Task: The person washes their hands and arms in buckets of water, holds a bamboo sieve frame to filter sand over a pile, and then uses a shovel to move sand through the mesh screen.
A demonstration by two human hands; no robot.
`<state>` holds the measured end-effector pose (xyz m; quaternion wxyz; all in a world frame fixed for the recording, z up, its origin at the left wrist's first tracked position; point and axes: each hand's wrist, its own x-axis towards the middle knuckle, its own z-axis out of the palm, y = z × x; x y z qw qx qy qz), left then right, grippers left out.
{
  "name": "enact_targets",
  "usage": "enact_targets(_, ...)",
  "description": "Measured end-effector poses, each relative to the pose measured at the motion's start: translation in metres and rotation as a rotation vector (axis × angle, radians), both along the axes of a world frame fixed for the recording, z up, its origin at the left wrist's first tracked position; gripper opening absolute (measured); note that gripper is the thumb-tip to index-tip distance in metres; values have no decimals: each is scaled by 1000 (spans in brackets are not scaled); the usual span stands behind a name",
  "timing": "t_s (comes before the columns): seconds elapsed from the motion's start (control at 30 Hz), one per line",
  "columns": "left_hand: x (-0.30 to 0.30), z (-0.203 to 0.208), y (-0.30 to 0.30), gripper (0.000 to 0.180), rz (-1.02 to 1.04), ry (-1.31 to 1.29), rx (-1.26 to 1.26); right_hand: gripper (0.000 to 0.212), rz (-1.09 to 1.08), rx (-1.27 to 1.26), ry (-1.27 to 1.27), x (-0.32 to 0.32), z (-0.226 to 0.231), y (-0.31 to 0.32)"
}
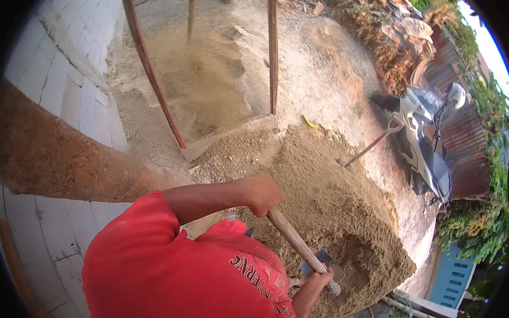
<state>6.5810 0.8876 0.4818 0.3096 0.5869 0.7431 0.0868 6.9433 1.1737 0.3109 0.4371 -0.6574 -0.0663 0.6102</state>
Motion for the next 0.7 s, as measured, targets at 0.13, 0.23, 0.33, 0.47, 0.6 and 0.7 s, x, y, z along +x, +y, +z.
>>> enact_targets(0.13, 40, -31, 86, 35, -373, -105, -167, 19, -199, 55, -84, 101, 7, -4)
enact_targets(0.23, 61, -65, 129, 37, -560, -410, -276, 22, -324, 112, -133, 163, 23, 9)
enact_targets(0.33, 107, -125, 155, 40, -573, -721, -401, 19, -294, 308, -193, 156, 83, 37)
enact_targets(0.47, 196, -110, 214, 40, -552, -584, -238, 23, -297, 551, -261, 212, 140, 94)
enact_targets(0.6, 281, -128, 265, 38, -412, -520, -128, 29, -211, 486, -375, 213, 102, 130)
enact_targets(0.7, 301, -181, 282, 42, -306, -435, -238, 29, -196, 233, -287, 135, 21, 112)
